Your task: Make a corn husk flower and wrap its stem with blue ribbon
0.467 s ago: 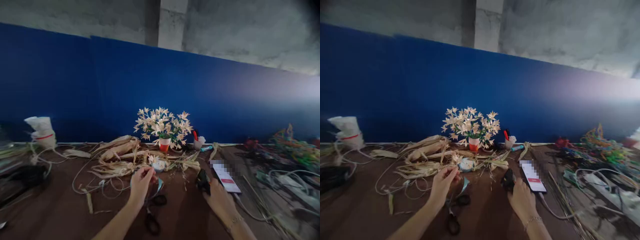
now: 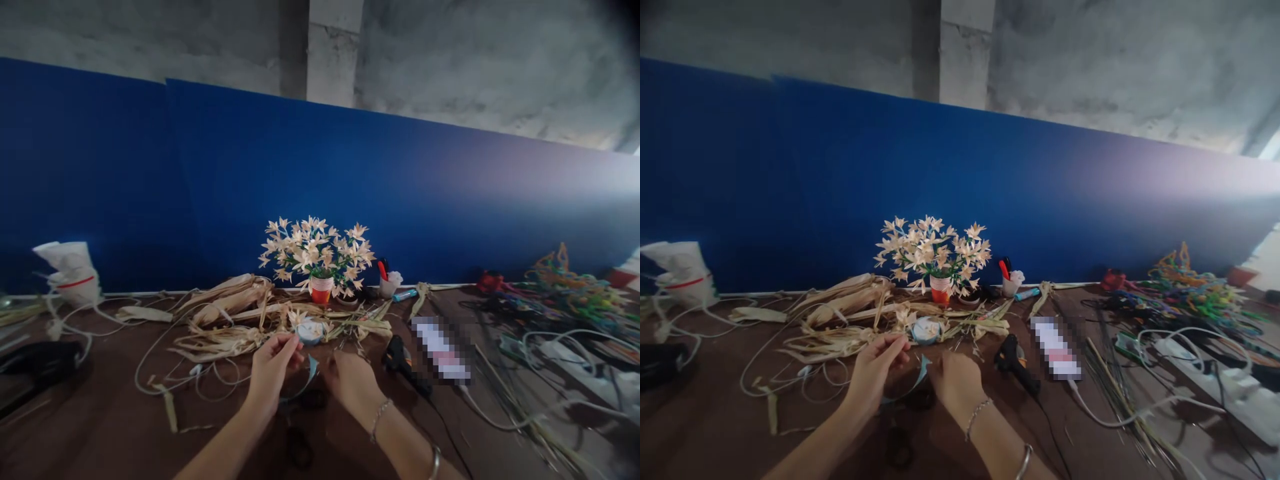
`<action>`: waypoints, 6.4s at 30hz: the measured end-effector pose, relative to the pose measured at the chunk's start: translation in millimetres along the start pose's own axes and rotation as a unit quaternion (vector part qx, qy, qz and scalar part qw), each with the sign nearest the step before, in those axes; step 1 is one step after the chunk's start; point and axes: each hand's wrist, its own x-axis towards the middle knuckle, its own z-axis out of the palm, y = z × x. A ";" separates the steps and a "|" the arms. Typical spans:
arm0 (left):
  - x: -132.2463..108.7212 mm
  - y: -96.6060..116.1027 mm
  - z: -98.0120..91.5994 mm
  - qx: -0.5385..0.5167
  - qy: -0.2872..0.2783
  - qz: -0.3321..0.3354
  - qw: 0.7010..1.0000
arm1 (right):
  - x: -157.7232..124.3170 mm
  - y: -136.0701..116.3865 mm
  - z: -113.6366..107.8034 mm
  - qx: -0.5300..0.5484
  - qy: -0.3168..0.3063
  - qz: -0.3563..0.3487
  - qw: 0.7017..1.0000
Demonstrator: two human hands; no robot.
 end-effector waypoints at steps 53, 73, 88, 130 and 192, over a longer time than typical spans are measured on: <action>-11.7 -4.2 -11.0 -0.072 -0.121 -0.183 0.973 | 18.4 -4.0 39.5 0.496 -0.068 -0.028 0.865; -13.2 -10.5 -9.4 -0.070 -0.125 -0.150 0.978 | 15.1 -8.4 45.0 0.536 -0.077 -0.009 0.841; -16.1 -7.2 -6.7 -0.091 -0.119 -0.171 0.974 | 13.3 -13.1 33.2 0.498 -0.024 -0.030 0.866; -17.2 -13.7 -6.4 -0.158 -0.118 -0.189 0.962 | 8.5 -17.7 33.6 0.493 0.074 -0.035 0.866; -7.1 -10.2 -13.8 0.123 -0.121 -0.050 0.984 | 7.7 -15.0 33.5 0.399 0.041 -0.125 0.908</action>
